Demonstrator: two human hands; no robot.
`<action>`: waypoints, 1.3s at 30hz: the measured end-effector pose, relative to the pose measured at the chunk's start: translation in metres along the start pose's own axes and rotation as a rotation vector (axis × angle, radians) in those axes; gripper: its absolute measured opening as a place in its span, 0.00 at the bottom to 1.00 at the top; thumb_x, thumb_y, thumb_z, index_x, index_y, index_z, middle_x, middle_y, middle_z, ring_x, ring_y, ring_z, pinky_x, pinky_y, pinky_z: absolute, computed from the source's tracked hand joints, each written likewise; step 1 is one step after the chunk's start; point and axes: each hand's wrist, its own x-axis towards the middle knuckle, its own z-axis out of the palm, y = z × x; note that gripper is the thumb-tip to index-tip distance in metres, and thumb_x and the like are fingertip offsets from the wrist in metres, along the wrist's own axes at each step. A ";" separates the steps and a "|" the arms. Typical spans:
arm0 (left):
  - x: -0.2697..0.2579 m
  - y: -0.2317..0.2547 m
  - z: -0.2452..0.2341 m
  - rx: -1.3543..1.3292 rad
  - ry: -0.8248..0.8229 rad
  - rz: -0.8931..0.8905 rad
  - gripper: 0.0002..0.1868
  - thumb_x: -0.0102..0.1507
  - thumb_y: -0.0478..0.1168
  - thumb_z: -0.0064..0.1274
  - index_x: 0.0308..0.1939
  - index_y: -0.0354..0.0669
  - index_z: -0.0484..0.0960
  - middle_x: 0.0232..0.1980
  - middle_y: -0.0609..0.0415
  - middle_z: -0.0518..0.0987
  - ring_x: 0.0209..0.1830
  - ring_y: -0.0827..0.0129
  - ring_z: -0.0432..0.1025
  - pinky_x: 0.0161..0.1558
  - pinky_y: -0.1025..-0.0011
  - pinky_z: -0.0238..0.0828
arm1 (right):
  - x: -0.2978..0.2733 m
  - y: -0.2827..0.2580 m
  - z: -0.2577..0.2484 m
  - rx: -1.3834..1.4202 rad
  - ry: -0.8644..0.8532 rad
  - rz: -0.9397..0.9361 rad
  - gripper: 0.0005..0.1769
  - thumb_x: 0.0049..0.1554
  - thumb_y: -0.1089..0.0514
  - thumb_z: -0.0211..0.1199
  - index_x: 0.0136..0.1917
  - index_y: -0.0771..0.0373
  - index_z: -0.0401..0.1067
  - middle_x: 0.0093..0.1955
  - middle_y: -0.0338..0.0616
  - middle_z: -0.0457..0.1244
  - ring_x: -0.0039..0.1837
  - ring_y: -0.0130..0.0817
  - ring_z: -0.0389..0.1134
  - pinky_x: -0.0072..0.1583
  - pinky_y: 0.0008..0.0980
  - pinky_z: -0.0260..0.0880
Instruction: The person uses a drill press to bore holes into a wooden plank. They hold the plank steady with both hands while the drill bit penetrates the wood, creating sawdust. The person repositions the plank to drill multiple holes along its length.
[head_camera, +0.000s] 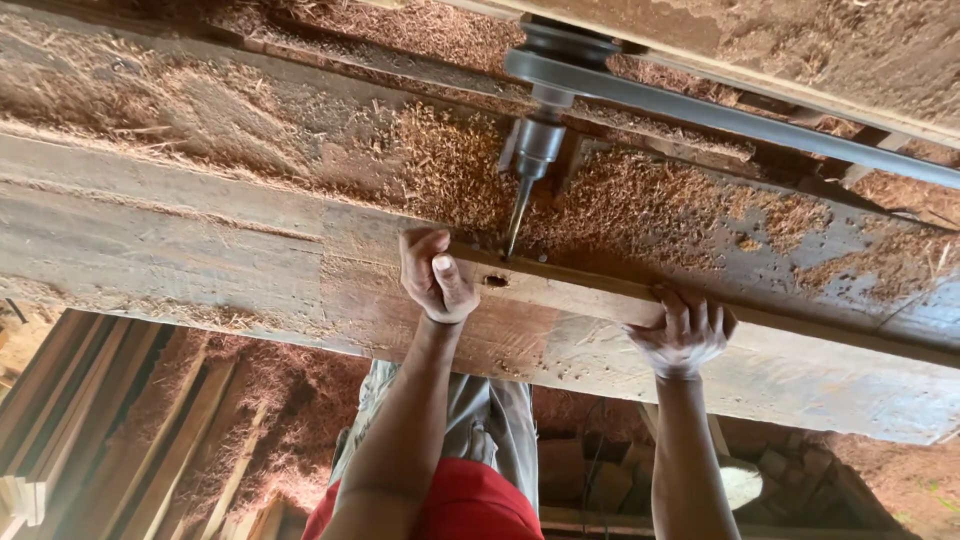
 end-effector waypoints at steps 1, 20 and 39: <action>0.001 0.002 0.000 0.067 0.002 0.037 0.19 0.77 0.51 0.36 0.47 0.40 0.75 0.40 0.53 0.72 0.33 0.70 0.65 0.32 0.72 0.62 | 0.007 -0.003 -0.003 -0.015 0.019 0.000 0.42 0.59 0.13 0.37 0.50 0.45 0.77 0.44 0.35 0.67 0.45 0.33 0.67 0.52 0.42 0.66; 0.000 -0.013 0.001 0.110 -0.010 0.051 0.23 0.77 0.54 0.33 0.53 0.39 0.76 0.37 0.57 0.72 0.34 0.72 0.63 0.36 0.73 0.59 | -0.012 0.016 0.026 -0.020 0.156 -0.022 0.43 0.59 0.14 0.36 0.49 0.47 0.77 0.38 0.35 0.66 0.39 0.30 0.62 0.48 0.41 0.66; -0.013 -0.026 0.003 -0.072 -0.104 -0.016 0.13 0.77 0.39 0.40 0.62 0.42 0.74 0.42 0.58 0.76 0.26 0.84 0.59 0.25 0.81 0.54 | 0.022 0.002 0.001 0.013 0.032 0.025 0.43 0.58 0.14 0.39 0.51 0.49 0.75 0.46 0.41 0.68 0.45 0.39 0.68 0.52 0.47 0.67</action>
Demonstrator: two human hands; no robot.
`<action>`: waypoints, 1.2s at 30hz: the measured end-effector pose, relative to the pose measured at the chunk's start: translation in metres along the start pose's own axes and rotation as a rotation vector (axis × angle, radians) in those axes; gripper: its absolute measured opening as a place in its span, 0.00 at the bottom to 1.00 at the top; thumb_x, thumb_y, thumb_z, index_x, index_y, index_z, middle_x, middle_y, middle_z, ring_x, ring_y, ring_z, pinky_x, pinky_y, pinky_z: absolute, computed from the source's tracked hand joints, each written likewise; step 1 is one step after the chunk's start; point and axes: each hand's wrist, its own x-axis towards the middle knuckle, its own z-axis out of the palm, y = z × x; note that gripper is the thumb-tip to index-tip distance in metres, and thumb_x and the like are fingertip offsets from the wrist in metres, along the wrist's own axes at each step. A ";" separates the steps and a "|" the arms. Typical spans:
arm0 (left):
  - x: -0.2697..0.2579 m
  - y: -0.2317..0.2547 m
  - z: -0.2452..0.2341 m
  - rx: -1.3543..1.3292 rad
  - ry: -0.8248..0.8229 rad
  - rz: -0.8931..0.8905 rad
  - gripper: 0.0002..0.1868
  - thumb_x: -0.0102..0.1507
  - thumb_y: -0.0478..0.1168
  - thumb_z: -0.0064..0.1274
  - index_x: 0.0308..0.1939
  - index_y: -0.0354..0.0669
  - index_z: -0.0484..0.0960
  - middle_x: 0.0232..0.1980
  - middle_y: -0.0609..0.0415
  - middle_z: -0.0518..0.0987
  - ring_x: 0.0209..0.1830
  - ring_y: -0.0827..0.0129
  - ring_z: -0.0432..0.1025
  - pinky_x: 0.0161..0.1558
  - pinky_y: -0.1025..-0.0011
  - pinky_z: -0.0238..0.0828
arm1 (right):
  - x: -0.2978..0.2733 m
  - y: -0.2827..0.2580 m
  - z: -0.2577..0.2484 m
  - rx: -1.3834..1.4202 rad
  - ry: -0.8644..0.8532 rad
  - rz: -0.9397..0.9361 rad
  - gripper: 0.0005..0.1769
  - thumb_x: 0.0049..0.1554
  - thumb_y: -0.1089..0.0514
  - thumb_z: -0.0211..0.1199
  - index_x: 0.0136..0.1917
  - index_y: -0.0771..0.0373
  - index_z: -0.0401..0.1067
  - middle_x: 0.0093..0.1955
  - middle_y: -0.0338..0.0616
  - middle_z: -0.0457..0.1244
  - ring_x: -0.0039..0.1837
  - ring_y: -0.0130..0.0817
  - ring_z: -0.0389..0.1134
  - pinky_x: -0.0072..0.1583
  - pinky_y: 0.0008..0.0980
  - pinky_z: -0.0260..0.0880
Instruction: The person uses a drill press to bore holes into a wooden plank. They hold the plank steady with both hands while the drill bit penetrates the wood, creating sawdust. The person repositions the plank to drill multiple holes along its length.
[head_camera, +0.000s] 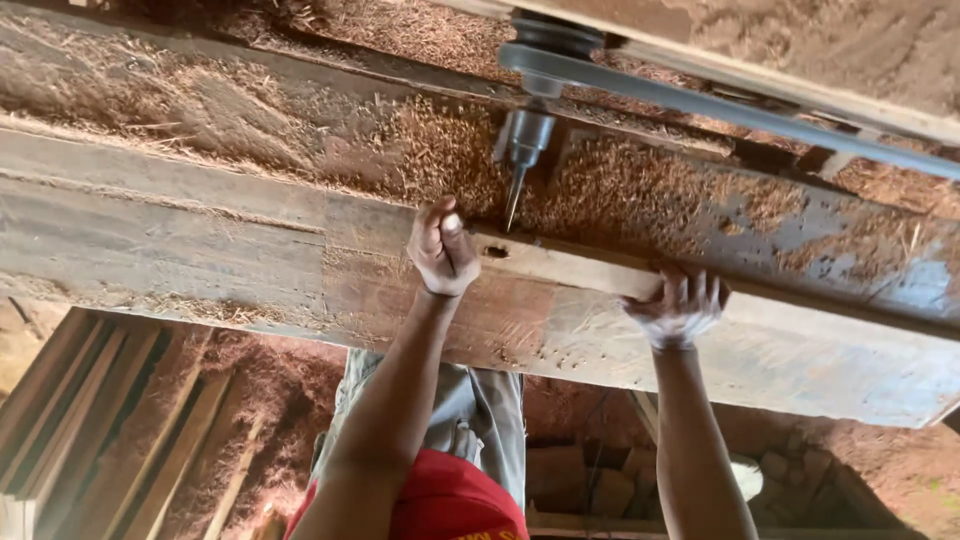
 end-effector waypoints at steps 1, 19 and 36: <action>0.000 -0.001 0.000 0.017 0.004 0.007 0.12 0.77 0.39 0.40 0.62 0.43 0.74 0.43 0.57 0.77 0.25 0.83 0.59 0.24 0.81 0.54 | 0.001 -0.002 -0.003 0.001 -0.022 0.007 0.44 0.57 0.13 0.38 0.51 0.50 0.75 0.46 0.41 0.68 0.46 0.40 0.68 0.52 0.48 0.67; -0.052 0.035 -0.019 -0.022 0.058 -0.049 0.11 0.77 0.41 0.39 0.57 0.39 0.73 0.36 0.59 0.70 0.32 0.78 0.62 0.33 0.78 0.58 | -0.032 0.003 -0.029 0.053 -0.071 -0.083 0.38 0.58 0.16 0.53 0.52 0.50 0.75 0.49 0.36 0.69 0.49 0.35 0.68 0.56 0.44 0.65; -0.025 0.023 -0.001 -0.174 0.111 -0.094 0.16 0.76 0.45 0.43 0.63 0.40 0.72 0.34 0.62 0.63 0.33 0.76 0.59 0.36 0.76 0.57 | -0.011 0.005 -0.014 0.055 -0.094 -0.027 0.36 0.58 0.17 0.53 0.51 0.49 0.74 0.50 0.35 0.70 0.51 0.35 0.70 0.59 0.43 0.62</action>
